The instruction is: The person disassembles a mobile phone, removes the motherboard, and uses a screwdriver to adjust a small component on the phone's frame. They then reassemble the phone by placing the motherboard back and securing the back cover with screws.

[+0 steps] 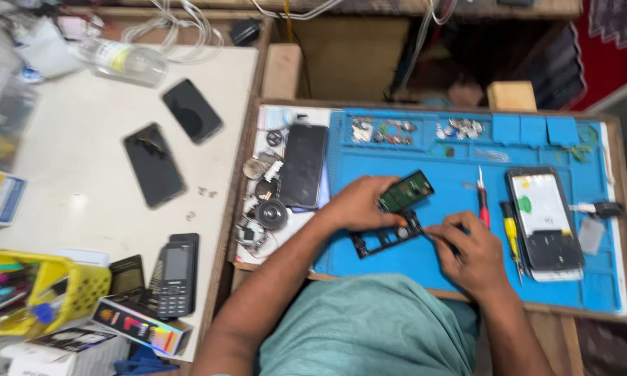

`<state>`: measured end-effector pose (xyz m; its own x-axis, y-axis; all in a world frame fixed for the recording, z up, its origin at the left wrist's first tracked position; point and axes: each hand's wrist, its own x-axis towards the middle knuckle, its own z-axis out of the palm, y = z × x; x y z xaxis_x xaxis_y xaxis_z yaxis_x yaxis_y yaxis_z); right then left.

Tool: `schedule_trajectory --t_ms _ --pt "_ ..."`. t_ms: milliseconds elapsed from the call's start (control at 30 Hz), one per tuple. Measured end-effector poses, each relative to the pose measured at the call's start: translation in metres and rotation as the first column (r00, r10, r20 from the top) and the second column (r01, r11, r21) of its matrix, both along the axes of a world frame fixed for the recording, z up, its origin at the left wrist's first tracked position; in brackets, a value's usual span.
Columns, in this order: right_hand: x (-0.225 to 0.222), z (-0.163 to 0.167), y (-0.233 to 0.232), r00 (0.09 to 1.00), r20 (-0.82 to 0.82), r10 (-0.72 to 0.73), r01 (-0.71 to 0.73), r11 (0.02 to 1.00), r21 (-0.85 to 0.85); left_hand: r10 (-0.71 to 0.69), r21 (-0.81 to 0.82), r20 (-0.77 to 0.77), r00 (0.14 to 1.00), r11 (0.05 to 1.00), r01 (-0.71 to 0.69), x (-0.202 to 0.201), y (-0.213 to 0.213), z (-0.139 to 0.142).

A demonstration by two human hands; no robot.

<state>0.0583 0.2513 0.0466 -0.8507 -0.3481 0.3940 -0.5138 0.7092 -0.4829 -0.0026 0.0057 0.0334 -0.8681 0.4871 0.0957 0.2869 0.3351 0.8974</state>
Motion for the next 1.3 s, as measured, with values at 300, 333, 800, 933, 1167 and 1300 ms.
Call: schedule_trajectory --t_ms 300,333,800,933,1167,1300 --pt "0.016 0.011 0.008 0.999 0.02 0.032 -0.033 0.998 0.048 -0.004 -0.017 0.046 0.999 1.0 0.005 0.019 0.004 0.023" --pt "0.016 0.012 0.008 0.999 0.03 0.032 -0.034 0.998 0.052 -0.006 -0.012 0.043 0.999 1.0 0.006 0.019 0.003 0.024" --pt "0.02 0.015 0.001 0.998 0.059 0.006 -0.006 1.0 -0.001 0.003 -0.088 0.118 0.993 0.996 0.007 0.021 0.001 0.033" --pt "0.02 0.016 0.0 1.0 0.027 0.005 -0.004 0.999 -0.04 0.004 -0.096 0.116 0.993 0.995 0.007 0.022 0.001 0.033" --pt "0.022 0.016 -0.003 0.999 0.03 0.012 -0.011 1.0 -0.016 0.002 -0.077 0.121 0.993 0.997 0.007 0.023 0.0 0.033" --pt "0.021 0.018 -0.002 0.999 0.045 0.005 -0.004 0.999 -0.033 0.005 -0.097 0.127 0.992 0.995 0.007 0.023 0.001 0.033"
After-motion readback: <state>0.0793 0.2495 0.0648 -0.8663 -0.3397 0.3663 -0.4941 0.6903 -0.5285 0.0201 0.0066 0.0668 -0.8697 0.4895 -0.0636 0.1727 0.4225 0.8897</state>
